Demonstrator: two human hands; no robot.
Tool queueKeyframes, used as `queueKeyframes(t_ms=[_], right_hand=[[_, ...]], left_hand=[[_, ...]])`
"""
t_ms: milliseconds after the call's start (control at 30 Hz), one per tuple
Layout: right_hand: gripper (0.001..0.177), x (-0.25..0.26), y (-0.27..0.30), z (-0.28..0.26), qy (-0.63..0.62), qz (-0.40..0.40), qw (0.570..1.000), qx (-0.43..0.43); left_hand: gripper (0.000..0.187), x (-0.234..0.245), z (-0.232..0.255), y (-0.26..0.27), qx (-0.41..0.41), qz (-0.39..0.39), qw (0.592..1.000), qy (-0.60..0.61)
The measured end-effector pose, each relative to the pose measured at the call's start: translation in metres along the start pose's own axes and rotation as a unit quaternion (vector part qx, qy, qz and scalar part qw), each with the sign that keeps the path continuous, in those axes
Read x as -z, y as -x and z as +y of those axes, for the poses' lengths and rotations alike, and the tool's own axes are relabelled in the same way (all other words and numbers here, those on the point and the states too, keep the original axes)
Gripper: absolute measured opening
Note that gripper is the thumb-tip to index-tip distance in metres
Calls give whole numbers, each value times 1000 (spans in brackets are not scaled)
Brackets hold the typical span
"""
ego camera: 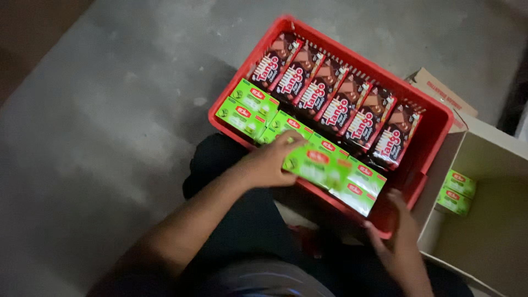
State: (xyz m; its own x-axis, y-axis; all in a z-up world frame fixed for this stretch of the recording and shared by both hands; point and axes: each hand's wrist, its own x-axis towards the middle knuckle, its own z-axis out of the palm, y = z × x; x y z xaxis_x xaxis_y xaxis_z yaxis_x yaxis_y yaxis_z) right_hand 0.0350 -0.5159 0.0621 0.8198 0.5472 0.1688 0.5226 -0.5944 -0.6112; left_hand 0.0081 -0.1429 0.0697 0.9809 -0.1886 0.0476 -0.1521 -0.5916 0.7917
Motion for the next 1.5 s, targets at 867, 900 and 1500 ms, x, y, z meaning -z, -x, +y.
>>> queueKeyframes(t_ms=[867, 900, 1500], right_hand=[[90, -1, 58, 69, 160, -53, 950, -264], [88, 0, 57, 67, 152, -55, 949, -272], [80, -1, 57, 64, 167, -55, 948, -265]], left_hand=[[74, 22, -68, -66, 58, -66, 947, -309], [71, 26, -46, -64, 71, -105, 956, -263], [81, -32, -92, -63, 39, -169, 934, -312]])
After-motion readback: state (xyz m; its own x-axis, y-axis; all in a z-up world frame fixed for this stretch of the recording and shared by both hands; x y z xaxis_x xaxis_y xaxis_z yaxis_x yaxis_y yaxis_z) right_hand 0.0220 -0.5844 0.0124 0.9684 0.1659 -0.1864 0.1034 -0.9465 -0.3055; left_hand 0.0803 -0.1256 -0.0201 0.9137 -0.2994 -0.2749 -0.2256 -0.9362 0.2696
